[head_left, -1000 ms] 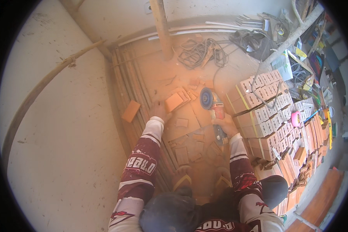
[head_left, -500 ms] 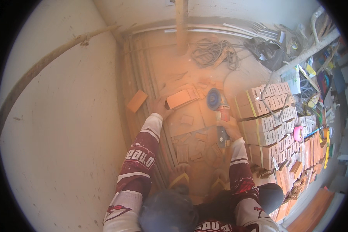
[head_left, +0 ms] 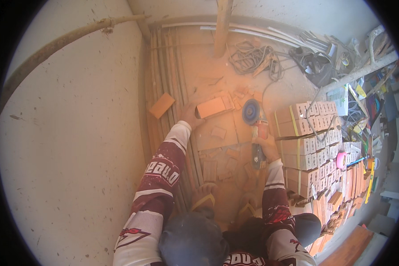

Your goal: The person cuts bricks using a circular saw while sitting on the floor, then stands to carry the cut pieces and place them on a wall. They use a trowel to apply mortar to the wall and continue laying bricks in a row.

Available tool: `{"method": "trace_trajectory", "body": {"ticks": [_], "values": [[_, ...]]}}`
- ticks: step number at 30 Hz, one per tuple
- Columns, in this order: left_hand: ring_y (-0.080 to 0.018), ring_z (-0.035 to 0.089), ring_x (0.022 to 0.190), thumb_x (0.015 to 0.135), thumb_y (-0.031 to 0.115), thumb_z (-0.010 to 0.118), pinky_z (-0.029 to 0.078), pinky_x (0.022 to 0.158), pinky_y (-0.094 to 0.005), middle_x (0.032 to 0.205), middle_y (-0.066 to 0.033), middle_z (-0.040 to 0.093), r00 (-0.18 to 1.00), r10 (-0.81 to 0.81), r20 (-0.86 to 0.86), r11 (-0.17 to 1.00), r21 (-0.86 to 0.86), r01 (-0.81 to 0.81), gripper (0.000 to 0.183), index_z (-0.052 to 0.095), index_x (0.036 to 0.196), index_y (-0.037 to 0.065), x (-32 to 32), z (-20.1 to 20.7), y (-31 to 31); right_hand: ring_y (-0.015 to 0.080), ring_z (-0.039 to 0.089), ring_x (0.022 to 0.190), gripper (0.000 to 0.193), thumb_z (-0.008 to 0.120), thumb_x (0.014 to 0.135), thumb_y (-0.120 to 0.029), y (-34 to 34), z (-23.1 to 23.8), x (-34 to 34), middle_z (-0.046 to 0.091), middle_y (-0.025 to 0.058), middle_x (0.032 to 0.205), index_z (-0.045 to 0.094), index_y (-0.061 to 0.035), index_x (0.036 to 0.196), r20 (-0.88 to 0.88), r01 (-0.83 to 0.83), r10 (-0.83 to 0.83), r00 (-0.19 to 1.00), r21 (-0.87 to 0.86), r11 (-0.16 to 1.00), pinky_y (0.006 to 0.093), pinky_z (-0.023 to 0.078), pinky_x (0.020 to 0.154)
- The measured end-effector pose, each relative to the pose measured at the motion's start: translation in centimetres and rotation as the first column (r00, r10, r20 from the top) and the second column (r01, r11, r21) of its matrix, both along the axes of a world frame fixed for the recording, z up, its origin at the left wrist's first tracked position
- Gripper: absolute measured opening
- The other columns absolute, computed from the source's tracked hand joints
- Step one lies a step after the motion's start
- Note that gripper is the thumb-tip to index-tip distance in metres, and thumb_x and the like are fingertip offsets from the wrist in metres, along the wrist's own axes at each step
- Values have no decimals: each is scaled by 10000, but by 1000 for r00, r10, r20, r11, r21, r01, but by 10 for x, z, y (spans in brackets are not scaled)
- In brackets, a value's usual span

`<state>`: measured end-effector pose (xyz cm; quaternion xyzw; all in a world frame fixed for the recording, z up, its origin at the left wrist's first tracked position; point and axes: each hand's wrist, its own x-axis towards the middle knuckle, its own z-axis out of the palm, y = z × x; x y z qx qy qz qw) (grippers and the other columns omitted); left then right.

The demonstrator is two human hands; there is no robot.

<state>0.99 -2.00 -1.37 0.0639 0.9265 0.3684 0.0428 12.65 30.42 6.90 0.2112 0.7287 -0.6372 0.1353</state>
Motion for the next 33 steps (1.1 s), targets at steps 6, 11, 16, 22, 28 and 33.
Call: {"method": "trace_trajectory", "body": {"ticks": [6, 11, 16, 22, 28, 33], "values": [[-333, 478, 1161, 593, 172, 798, 399, 987, -399, 1168, -142, 551, 1000, 0, -20, 999, 45, 1, 652, 545, 1192, 122, 3, 11, 3, 130, 603, 725, 290, 703, 715, -188, 2, -2, 0, 635, 29, 823, 650, -13, 941, 28, -26, 25, 999, 36, 999, 290, 465, 638], [-346, 470, 1163, 601, 326, 816, 373, 991, -419, 1173, -157, 554, 1000, -21, -6, 1000, 6, 21, 691, 557, 1201, 102, 2, 10, 1, 128, 603, 793, 370, 704, 721, -196, 4, -9, 2, 636, 27, 900, 637, -12, 1035, 23, -45, 45, 999, -1, 999, 290, 469, 685], [-349, 441, 1195, 599, 417, 801, 242, 1080, -466, 1198, -157, 550, 998, -33, 57, 999, -34, 35, 735, 547, 1222, 120, 1, 17, 4, 91, 558, 660, 262, 691, 725, -147, -7, -2, 2, 585, -7, 788, 617, -34, 949, -91, 3, -7, 996, -49, 999, 259, 452, 588], [-335, 433, 1219, 594, 456, 790, 172, 1107, -486, 1244, -155, 535, 999, -47, -9, 990, -135, 45, 779, 530, 1245, 116, 0, 4, -3, 132, 599, 823, 411, 702, 736, -170, -5, -1, 0, 636, 35, 940, 621, -11, 1106, 27, -55, 56, 998, -40, 998, 284, 474, 727], [-330, 441, 1217, 587, 426, 807, 283, 1061, -468, 1290, -158, 502, 994, -99, -39, 965, -248, 86, 826, 506, 1279, 89, 5, 38, 14, 136, 597, 878, 457, 720, 719, -194, -2, -8, -7, 631, 39, 1000, 621, -42, 1138, -27, -101, 102, 994, 24, 995, 287, 481, 754], [-348, 461, 1179, 619, 354, 802, 369, 1000, -443, 1255, -166, 509, 986, -156, -55, 927, -353, 127, 765, 505, 1265, 72, -7, 32, 25, 165, 602, 928, 504, 733, 695, -215, -16, 5, -22, 630, 54, 1063, 616, -57, 1159, -110, -195, 210, 972, 137, 971, 315, 483, 786]]}}
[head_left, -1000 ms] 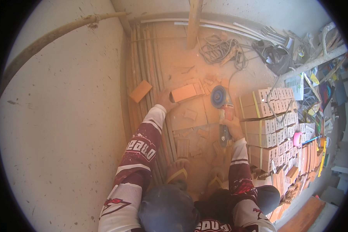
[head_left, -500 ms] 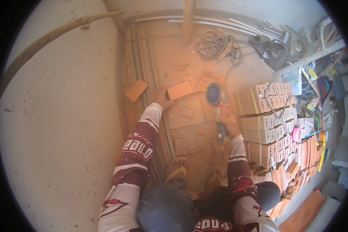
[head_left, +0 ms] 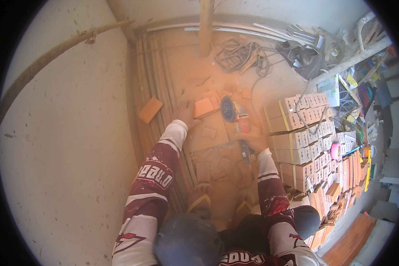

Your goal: The person cuts bricks using a circular saw while sitting on the floor, then stands to carry the cut pieces and place them on a wall. They use a trowel to apply mortar to the wall and continue laying bricks in a row.

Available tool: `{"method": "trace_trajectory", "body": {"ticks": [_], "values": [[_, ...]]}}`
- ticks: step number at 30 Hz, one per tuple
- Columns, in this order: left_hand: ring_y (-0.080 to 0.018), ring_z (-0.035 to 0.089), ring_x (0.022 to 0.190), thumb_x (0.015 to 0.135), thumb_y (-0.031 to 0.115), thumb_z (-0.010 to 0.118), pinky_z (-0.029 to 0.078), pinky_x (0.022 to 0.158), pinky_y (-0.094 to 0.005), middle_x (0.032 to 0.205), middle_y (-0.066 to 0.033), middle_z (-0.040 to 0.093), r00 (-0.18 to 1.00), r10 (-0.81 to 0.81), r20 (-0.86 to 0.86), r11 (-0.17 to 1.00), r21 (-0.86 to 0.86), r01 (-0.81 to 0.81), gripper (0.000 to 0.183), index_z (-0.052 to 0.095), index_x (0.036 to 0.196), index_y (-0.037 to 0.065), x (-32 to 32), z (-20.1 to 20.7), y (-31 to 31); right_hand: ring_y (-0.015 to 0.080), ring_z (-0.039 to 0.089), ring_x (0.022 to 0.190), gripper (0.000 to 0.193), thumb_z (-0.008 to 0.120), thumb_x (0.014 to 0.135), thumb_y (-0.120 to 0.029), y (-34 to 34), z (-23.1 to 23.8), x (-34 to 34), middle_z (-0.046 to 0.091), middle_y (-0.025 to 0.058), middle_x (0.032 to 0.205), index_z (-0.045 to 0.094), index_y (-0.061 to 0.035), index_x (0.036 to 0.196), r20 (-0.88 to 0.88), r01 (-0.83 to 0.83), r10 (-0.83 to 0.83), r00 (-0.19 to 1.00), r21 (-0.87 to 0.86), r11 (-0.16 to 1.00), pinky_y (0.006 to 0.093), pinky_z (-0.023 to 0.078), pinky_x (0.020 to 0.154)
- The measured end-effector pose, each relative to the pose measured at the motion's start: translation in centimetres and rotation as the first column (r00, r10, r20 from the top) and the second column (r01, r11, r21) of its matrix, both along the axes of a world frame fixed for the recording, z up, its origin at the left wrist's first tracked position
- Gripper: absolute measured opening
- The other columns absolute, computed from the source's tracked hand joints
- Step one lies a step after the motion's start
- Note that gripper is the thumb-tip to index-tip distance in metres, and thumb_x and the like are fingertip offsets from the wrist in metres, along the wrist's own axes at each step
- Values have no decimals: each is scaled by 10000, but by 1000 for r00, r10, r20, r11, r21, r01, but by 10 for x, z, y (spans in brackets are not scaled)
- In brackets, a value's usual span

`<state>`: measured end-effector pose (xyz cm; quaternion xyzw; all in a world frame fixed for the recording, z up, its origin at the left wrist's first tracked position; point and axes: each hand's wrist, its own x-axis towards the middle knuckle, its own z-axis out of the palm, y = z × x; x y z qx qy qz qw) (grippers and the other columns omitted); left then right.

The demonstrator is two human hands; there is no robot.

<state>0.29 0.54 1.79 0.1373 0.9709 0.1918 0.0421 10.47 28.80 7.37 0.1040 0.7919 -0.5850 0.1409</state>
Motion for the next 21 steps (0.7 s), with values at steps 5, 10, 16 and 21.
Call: {"method": "trace_trajectory", "body": {"ticks": [5, 10, 16, 21], "values": [[-353, 510, 1092, 646, 267, 782, 419, 942, -438, 1137, -182, 550, 999, -3, -39, 999, -32, 2, 600, 540, 1150, 48, -17, -37, 2, 209, 623, 870, 503, 746, 639, -305, 4, -16, -21, 655, 102, 984, 644, -33, 1050, -125, -66, 91, 988, 191, 979, 349, 481, 754], [-397, 479, 1111, 649, 245, 791, 410, 956, -450, 1161, -204, 523, 999, 8, 51, 999, 39, -10, 618, 536, 1171, 36, -10, -13, 8, 240, 636, 780, 509, 745, 606, -389, 3, -6, -33, 668, 119, 851, 658, -13, 938, 44, -114, 105, 993, 329, 938, 366, 478, 705], [-351, 515, 1066, 630, 218, 787, 438, 920, -427, 1097, -175, 547, 1000, 19, -20, 1000, 22, -19, 566, 545, 1109, 38, -6, -13, 6, 239, 641, 781, 477, 749, 628, -368, -2, -2, -39, 668, 124, 838, 658, -3, 920, 76, -153, 135, 988, 345, 926, 367, 479, 700], [-379, 492, 1098, 626, 211, 796, 414, 952, -438, 1147, -195, 535, 999, 12, 33, 997, 80, -15, 576, 563, 1117, 19, -5, -7, 6, 236, 639, 786, 456, 750, 637, -328, -9, 9, -38, 666, 120, 851, 653, 3, 934, 120, -176, 145, 982, 321, 930, 362, 485, 700]]}}
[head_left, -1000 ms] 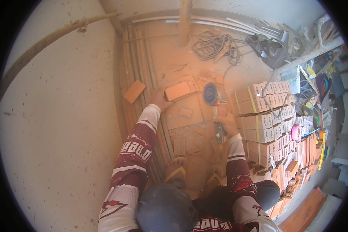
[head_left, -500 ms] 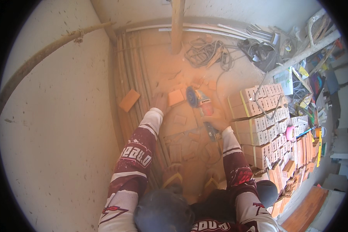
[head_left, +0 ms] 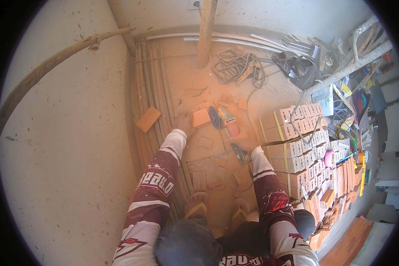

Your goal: The person cuts bricks using a circular saw while sitting on the floor, then stands to carry the cut pieces and place them on a wall. They use a trowel to apply mortar to the wall and continue laying bricks in a row.

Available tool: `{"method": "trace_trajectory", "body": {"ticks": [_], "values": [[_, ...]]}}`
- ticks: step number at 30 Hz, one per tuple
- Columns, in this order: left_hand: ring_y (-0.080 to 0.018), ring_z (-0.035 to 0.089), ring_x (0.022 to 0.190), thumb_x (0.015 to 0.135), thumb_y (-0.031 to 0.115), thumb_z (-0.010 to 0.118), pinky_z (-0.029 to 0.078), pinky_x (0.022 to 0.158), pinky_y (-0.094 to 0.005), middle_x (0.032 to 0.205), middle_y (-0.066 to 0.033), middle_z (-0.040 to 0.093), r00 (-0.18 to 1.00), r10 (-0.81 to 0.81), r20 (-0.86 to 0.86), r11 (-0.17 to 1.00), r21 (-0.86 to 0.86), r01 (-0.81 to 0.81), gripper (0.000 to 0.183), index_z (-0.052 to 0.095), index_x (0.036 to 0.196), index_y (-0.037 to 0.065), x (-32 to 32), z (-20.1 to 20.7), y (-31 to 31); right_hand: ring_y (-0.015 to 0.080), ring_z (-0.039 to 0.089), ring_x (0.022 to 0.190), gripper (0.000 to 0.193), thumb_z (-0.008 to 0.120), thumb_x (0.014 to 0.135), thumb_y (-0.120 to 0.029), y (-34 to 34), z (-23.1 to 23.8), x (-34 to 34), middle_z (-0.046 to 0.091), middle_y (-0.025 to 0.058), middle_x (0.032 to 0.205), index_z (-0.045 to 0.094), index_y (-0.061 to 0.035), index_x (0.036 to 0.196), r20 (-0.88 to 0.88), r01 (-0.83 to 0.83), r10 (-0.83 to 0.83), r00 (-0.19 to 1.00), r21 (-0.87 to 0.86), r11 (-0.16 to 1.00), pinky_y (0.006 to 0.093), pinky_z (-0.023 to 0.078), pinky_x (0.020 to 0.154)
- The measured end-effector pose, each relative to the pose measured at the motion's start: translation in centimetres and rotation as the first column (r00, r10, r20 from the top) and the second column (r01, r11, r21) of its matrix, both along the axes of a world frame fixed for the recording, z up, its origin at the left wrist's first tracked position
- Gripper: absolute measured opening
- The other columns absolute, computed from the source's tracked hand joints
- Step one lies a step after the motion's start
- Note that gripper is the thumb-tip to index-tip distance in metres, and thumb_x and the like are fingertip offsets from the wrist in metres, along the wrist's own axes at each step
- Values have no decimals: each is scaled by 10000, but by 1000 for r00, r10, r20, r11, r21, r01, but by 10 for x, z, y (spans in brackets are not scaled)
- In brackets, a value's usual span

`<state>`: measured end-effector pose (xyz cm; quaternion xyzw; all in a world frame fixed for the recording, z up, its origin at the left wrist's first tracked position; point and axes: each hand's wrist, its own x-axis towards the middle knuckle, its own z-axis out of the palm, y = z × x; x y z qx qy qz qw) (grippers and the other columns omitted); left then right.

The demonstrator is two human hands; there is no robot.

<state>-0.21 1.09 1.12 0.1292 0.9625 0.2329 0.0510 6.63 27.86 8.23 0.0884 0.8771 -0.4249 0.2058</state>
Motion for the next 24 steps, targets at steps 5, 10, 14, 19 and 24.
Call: {"method": "trace_trajectory", "body": {"ticks": [5, 10, 14, 19, 24], "values": [[-379, 502, 1078, 619, 208, 797, 414, 945, -435, 1117, -188, 543, 1000, -11, -12, 1000, -19, 11, 558, 567, 1090, 17, -1, -1, 0, 234, 639, 791, 467, 746, 637, -306, 3, -14, -1, 660, 120, 865, 642, 12, 963, 20, 12, -11, 1000, -90, 996, 356, 489, 703], [-379, 507, 1058, 624, 210, 789, 402, 947, -448, 1076, -187, 549, 997, -19, -81, 1000, 5, 20, 525, 565, 1060, 20, -4, -19, -1, 233, 636, 787, 474, 745, 638, -305, 0, -5, -4, 657, 119, 866, 636, 13, 972, 37, 3, -1, 999, -64, 998, 355, 489, 699], [-380, 508, 1043, 634, 204, 776, 396, 940, -458, 1044, -184, 556, 993, -8, -121, 999, 40, 13, 492, 560, 1035, 20, -4, -27, -3, 235, 634, 794, 479, 742, 635, -316, -11, 15, -8, 655, 122, 866, 634, 15, 964, 55, -6, 8, 998, -41, 999, 359, 488, 700], [-345, 512, 1060, 646, 179, 761, 433, 909, -426, 1065, -152, 571, 996, 0, -92, 1000, 6, 1, 466, 556, 1040, 37, -2, -14, 5, 242, 633, 803, 489, 738, 622, -331, -7, 6, -20, 654, 125, 867, 635, 15, 952, 68, -4, 2, 998, 20, 1000, 364, 485, 708], [-329, 513, 1071, 653, 168, 751, 444, 910, -413, 1093, -142, 571, 995, 2, -97, 1000, -19, -4, 475, 549, 1064, 44, -4, -28, -4, 253, 634, 810, 478, 729, 621, -323, -18, 5, -34, 657, 129, 871, 640, 12, 950, 56, -21, 21, 998, -1, 1000, 370, 480, 721]]}}
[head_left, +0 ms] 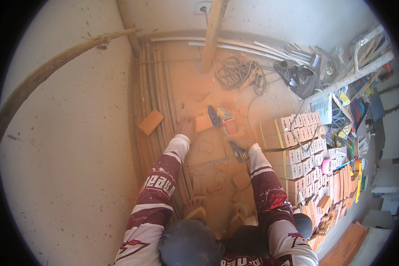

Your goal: The person cuts bricks using a circular saw while sitting on the floor, then stands to carry the cut pieces and place them on a wall. They use a trowel to apply mortar to the wall and continue laying bricks in a row.

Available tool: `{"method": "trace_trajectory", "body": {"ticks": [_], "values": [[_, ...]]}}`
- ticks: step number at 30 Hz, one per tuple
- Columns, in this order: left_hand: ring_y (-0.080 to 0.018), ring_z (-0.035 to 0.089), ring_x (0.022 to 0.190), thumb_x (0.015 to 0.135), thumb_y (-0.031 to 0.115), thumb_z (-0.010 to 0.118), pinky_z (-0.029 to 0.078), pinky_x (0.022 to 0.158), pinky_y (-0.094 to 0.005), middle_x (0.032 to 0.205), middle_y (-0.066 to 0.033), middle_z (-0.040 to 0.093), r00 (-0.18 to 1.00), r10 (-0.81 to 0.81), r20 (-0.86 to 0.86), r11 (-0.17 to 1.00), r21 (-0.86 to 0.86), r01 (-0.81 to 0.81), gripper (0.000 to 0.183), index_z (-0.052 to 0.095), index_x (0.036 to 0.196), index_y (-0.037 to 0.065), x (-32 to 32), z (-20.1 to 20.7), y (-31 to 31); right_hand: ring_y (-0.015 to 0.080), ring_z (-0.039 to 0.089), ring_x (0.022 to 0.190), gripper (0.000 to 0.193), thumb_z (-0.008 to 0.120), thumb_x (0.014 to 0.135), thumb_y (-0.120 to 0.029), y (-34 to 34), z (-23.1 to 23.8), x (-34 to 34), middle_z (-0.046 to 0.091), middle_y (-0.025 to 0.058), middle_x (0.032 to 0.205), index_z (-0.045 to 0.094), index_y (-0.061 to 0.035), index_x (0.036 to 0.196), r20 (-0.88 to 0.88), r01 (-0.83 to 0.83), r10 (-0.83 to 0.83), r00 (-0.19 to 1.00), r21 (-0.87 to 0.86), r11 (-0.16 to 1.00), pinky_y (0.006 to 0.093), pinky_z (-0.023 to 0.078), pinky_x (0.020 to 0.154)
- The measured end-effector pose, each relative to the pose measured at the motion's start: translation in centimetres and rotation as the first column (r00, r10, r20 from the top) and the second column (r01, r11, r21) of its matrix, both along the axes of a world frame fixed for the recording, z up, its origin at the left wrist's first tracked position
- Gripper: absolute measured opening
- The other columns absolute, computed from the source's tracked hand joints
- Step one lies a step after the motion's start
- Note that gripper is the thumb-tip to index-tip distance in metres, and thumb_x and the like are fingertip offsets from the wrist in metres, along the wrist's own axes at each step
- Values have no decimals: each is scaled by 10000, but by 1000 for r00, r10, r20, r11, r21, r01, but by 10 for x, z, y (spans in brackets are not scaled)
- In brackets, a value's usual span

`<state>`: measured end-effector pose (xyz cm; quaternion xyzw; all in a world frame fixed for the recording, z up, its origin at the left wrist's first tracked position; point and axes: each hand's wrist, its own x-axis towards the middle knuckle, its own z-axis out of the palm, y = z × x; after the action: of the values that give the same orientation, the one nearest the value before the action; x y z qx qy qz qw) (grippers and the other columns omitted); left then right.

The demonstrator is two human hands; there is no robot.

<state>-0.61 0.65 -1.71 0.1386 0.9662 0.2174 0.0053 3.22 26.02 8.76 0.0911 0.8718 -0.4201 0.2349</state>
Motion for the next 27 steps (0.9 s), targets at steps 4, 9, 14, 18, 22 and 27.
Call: {"method": "trace_trajectory", "body": {"ticks": [4, 9, 14, 18, 22, 27], "values": [[-330, 514, 1068, 652, 165, 747, 443, 914, -408, 1092, -150, 567, 1000, -12, 12, 1000, 27, 12, 484, 543, 1072, 38, 5, 17, 6, 255, 634, 813, 470, 727, 619, -313, 5, -16, -10, 658, 131, 860, 639, 17, 941, -69, 15, -17, 997, -34, 999, 369, 478, 726], [-335, 512, 1077, 653, 160, 742, 441, 918, -405, 1101, -155, 561, 999, -13, 47, 1000, -11, 13, 474, 546, 1067, 37, 6, 24, 6, 244, 631, 812, 458, 729, 620, -299, -1, -10, -12, 657, 126, 866, 636, 18, 936, -36, 28, -29, 999, -29, 999, 363, 481, 723], [-358, 524, 1065, 633, 181, 777, 411, 951, -430, 1082, -177, 556, 1000, -4, 15, 999, 36, 3, 536, 544, 1093, 36, 5, 13, 3, 234, 628, 800, 443, 731, 631, -293, -1, -10, 3, 652, 120, 861, 633, 16, 933, -63, 44, -45, 997, -10, 999, 363, 486, 707], [-349, 524, 1065, 654, 157, 745, 422, 930, -424, 1070, -170, 566, 999, -29, -32, 1000, 6, 29, 479, 547, 1073, 33, 2, 10, 4, 228, 627, 801, 436, 738, 633, -289, 4, -8, 19, 651, 116, 853, 635, 11, 932, 11, 77, -77, 997, -35, 996, 364, 486, 708], [-327, 526, 1056, 738, 77, 629, 445, 888, -408, 1045, -152, 577, 999, -5, -52, 1000, 22, 7, 270, 562, 998, 48, 5, 16, 11, 225, 628, 811, 435, 742, 638, -287, 17, -14, 38, 654, 112, 858, 639, 2, 947, 13, 85, -85, 996, -21, 996, 360, 484, 715], [-350, 518, 1063, 734, 109, 657, 415, 927, -445, 1074, -180, 566, 999, 9, -50, 999, 43, -7, 327, 559, 1034, 25, -3, -15, -7, 202, 613, 788, 429, 740, 646, -270, 23, -13, 62, 643, 89, 850, 632, 2, 959, -21, 32, -32, 999, -8, 999, 345, 478, 693]]}}
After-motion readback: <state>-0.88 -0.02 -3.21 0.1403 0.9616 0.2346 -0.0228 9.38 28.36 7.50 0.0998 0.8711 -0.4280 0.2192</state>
